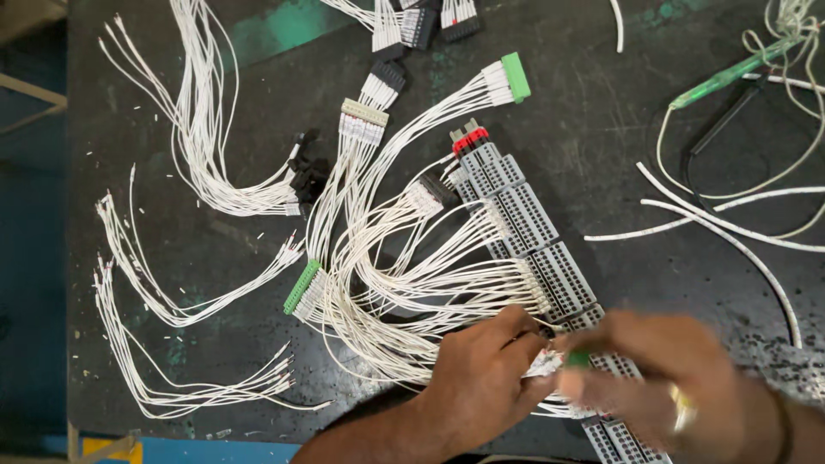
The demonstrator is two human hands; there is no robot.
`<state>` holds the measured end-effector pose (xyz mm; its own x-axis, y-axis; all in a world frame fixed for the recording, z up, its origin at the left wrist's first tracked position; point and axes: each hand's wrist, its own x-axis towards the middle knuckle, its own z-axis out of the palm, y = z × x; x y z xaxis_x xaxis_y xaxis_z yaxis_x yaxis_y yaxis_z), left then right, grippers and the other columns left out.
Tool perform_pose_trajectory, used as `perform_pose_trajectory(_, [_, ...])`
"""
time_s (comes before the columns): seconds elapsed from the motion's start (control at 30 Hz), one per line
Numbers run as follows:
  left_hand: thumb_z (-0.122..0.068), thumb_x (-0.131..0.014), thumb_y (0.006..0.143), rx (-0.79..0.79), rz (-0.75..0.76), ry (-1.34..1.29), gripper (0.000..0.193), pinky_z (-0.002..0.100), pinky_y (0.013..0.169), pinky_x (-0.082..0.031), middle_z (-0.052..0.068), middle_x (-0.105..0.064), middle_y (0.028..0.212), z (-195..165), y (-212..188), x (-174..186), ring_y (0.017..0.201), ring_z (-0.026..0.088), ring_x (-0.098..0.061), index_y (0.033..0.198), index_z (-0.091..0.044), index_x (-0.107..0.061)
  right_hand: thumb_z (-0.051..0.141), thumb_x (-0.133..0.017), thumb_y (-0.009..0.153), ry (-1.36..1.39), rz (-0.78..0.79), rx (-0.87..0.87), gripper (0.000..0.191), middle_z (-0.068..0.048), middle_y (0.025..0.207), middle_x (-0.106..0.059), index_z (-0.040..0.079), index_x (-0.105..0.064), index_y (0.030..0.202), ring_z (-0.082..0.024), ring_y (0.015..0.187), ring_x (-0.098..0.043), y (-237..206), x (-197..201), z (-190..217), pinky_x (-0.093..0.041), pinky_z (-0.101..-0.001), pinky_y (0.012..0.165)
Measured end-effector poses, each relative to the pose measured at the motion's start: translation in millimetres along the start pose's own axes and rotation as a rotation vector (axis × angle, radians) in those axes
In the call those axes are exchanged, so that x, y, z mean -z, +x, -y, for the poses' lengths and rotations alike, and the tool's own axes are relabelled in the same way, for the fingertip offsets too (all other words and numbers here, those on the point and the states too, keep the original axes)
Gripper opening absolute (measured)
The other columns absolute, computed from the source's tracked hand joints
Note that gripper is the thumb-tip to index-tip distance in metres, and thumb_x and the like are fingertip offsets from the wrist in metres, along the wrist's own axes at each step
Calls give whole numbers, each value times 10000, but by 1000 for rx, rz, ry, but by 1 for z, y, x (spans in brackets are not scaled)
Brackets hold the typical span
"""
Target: The person inserts stripped white wire ends into terminal blocks mounted on a DIN rail on a workbench, pressing each wire into its slot and using a green-handled screwdriver to work on the terminals. They gather and route loose wires across the bench and continue seating wires one at a time along the rail.
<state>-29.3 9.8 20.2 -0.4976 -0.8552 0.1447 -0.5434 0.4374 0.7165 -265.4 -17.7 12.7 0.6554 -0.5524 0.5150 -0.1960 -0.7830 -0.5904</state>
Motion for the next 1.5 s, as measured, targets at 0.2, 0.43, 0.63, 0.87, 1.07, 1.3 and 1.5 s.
perform_pose_trajectory(0.2, [-151, -803, 827, 20, 61, 27, 237, 377, 681, -548, 74, -604, 1030, 0, 2, 2, 838, 249, -681, 989, -50, -662, 109, -740, 866, -42, -38, 81, 512, -125, 992, -689, 255, -619, 1341, -154, 693, -672, 2, -14, 17, -523, -285, 537])
perform_pose_trajectory(0.43, [-182, -793, 832, -18, 2, 16, 259, 373, 695, -546, 71, -599, 1047, 0, -1, 1, 846, 251, -675, 1012, -49, -662, 258, -879, 769, 129, -6, -285, 513, -65, 931, -755, 204, -709, 1250, -95, 674, -695, -42, -23, -2, -524, -269, 526])
perform_pose_trajectory(0.63, [-166, -780, 846, -46, -18, 19, 272, 373, 715, -569, 86, -624, 1078, -1, 1, 1, 863, 261, -690, 1054, -31, -668, 123, -693, 962, 378, -136, -305, 231, -117, 965, -733, 162, -666, 1188, -100, 759, -753, -61, -30, -16, -592, -250, 605])
perform_pose_trajectory(0.87, [-138, -772, 817, -88, -133, 20, 317, 355, 734, -598, 101, -651, 1104, -3, 2, 4, 873, 270, -708, 1076, 10, -665, 149, -713, 934, 138, -88, 91, 350, -200, 1047, -772, 119, -633, 1274, -76, 629, -626, -27, 1, -10, -464, -228, 485])
perform_pose_trajectory(1.07, [-114, -802, 803, -103, -85, 71, 277, 352, 702, -575, 64, -647, 1065, -6, -1, 4, 839, 232, -695, 1040, -28, -686, 44, -730, 871, 187, -265, -108, 606, -147, 973, -732, 137, -454, 1403, -257, 867, -802, -7, 13, -3, -599, -309, 654])
perform_pose_trajectory(1.3, [-122, -801, 803, -156, -32, 90, 343, 333, 753, -578, 63, -655, 1196, -9, -2, 7, 970, 226, -704, 1134, -74, -725, -4, -747, 850, 172, -234, -59, 631, -156, 954, -741, 160, -484, 1400, -220, 804, -802, -21, -7, -29, -623, -268, 615])
perform_pose_trajectory(1.5, [-132, -814, 798, -39, 22, 36, 383, 344, 755, -581, 88, -646, 1162, -8, -3, 5, 948, 248, -697, 1150, -22, -709, -2, -718, 845, 74, -84, 35, 574, -132, 992, -754, 230, -592, 1356, -178, 719, -737, 16, -2, 4, -559, -265, 561])
